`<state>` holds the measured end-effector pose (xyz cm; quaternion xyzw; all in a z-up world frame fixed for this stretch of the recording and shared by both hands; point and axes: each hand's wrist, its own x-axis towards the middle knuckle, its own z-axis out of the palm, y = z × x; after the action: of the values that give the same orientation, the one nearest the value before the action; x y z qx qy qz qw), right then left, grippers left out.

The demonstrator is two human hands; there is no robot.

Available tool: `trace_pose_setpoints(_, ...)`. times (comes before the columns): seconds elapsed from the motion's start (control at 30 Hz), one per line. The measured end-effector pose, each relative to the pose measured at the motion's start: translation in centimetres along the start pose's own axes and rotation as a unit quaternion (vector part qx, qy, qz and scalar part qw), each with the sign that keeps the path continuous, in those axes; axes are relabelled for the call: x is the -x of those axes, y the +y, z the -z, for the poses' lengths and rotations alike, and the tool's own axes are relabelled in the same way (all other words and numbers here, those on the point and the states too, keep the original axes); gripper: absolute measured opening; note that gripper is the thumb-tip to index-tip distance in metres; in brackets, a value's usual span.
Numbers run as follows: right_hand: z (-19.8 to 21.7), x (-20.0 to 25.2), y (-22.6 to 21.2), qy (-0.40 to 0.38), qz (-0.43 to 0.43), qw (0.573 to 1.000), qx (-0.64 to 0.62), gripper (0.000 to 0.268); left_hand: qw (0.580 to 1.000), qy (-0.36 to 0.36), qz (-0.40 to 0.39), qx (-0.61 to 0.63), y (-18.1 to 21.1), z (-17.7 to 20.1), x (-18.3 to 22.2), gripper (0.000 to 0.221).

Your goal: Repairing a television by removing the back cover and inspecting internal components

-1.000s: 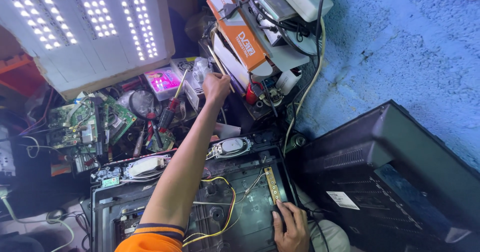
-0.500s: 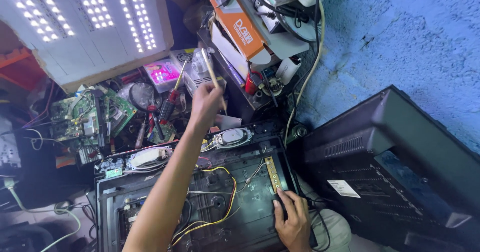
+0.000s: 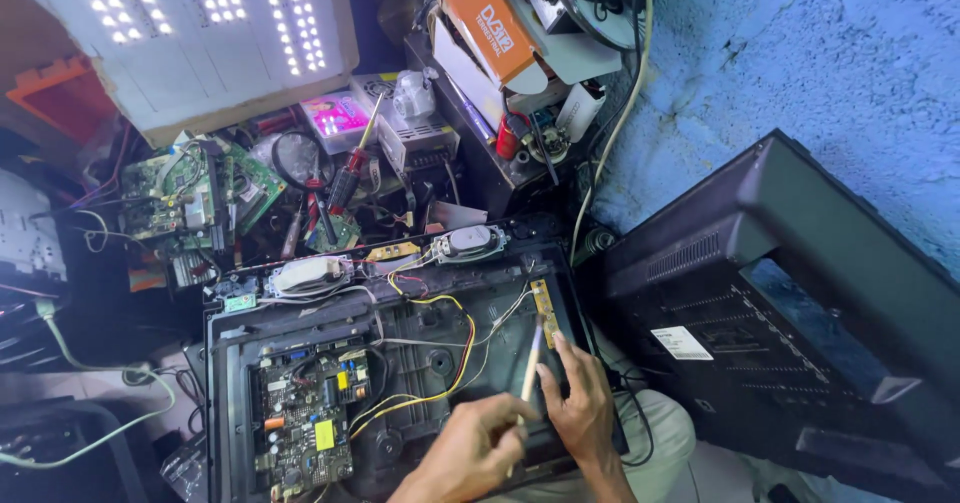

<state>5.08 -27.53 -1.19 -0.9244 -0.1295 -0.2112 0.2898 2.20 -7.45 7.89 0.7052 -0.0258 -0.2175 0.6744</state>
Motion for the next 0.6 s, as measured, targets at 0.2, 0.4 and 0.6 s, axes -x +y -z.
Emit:
trace_pose_setpoints(0.2,0.1,-0.3,0.3,-0.03,0.032,0.996,-0.072,0.046,0.991,-0.037,-0.087,-0.092,1.1,-1.3,0.8,0.032)
trace_pose_setpoints(0.4,-0.3,-0.3,1.7,0.058,-0.117,0.975,-0.178,0.022,0.83,0.192,-0.27,-0.449,-4.7,0.1,-1.4,0.049)
trace_pose_setpoints(0.6,-1.0,-3.6,1.5,0.069,-0.197,0.945,-0.25,0.019,0.799,0.249,-0.283,-0.47,-6.7,0.8,-1.7,0.042)
